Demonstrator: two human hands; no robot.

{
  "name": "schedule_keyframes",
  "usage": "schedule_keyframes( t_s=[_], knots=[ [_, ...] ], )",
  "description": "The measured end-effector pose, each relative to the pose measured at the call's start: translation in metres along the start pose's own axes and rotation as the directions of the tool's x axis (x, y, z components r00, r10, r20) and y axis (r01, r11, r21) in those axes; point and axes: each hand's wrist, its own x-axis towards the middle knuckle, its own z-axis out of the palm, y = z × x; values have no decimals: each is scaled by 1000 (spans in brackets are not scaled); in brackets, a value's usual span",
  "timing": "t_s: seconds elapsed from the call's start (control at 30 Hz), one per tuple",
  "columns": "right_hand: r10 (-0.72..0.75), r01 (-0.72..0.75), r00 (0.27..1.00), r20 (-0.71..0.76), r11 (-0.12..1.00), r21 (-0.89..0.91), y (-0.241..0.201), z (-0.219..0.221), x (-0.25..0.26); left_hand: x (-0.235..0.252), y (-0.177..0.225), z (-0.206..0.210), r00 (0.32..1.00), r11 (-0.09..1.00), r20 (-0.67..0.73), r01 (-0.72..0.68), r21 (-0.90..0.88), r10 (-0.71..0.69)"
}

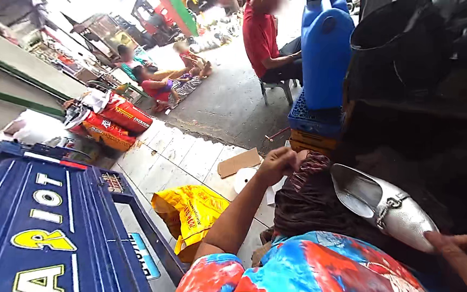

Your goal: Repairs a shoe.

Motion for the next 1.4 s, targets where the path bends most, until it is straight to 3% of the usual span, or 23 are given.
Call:
schedule_keyframes(
  t_s=[0.03, 0.1, 0.17, 0.23, 0.33, 0.43, 0.6, 0.67, 0.77, 0.8, 0.83, 0.87, 0.93, 0.97, 1.0, 1.03, 1.07, 1.1, 1.13, 1.17, 1.27, 1.4],
  knots=[
    [42, -38, 997, 65, 998, -50, -2, 2, 2, -1, 0, 3, 998, 973, 65, -17, 230, 3],
    [85, -68, 987, 133, 990, -127, -5, 7, 7, -1, -2, 6, 965, 782, 261, -137, 608, -35],
    [47, -24, 991, 128, 985, -171, -5, 10, 10, 2, -9, 7, 910, 574, 397, -265, 775, -116],
    [-26, 37, 997, 79, 989, -147, 1, 13, 12, 2, -19, 2, 884, 465, 445, -337, 819, -143],
    [-73, 74, 997, 6, 997, -37, 14, 21, 13, 1, -41, -15, 887, 406, 461, -422, 810, 2],
    [-89, 91, 996, -30, 994, 67, 19, 29, 13, -4, -60, -33, 897, 409, 436, -427, 806, 77],
    [-119, 123, 991, -56, 989, 86, 21, 35, 12, -13, -72, -54, 930, 425, 360, -354, 833, 70],
    [-103, 107, 993, -52, 991, 84, 19, 36, 12, -15, -70, -53, 951, 496, 310, -276, 823, 16],
    [-92, 94, 995, -42, 995, 37, 16, 26, 12, -24, -61, -52, 988, 799, 47, 93, 594, -150],
    [-104, 104, 994, -43, 994, 13, 15, 22, 13, -30, -58, -58, 977, 841, -65, 208, 499, -202],
    [-118, 117, 992, -44, 993, -11, 13, 19, 13, -36, -51, -65, 948, 817, -183, 318, 481, -261],
    [-130, 129, 990, -46, 991, -34, 9, 18, 14, -40, -43, -75, 899, 710, -306, 435, 553, -313],
    [-164, 159, 985, -59, 984, -78, 2, 17, 16, -40, -30, -86, 763, 296, -499, 630, 718, -412],
    [-190, 183, 979, -69, 978, -102, -2, 18, 18, -36, -22, -80, 722, 173, -544, 656, 734, -428],
    [-224, 213, 971, -79, 968, -129, -6, 20, 20, -32, -11, -64, 749, 188, -521, 628, 755, -410],
    [-260, 246, 962, -81, 957, -151, -11, 21, 22, -29, 0, -40, 818, 321, -436, 556, 767, -374],
    [-297, 281, 952, -74, 944, -172, -16, 22, 23, -28, 8, -10, 883, 526, -322, 463, 714, -341],
    [-337, 320, 940, -61, 927, -194, -21, 23, 23, -27, 10, 21, 911, 711, -201, 407, 574, -359],
    [-387, 368, 920, -54, 905, -214, -25, 24, 23, -24, 7, 48, 909, 831, -67, 404, 383, -411],
    [-440, 418, 896, -59, 880, -225, -28, 25, 23, -19, -1, 69, 887, 874, 58, 436, 214, -457],
    [-531, 504, 843, -83, 835, -223, -29, 29, 22, 0, -39, 101, 829, 856, 289, 514, -56, -479],
    [-556, 531, 826, -93, 823, -201, -16, 24, 18, 19, -70, 109, 815, 824, 487, 488, -288, -313]
  ],
)
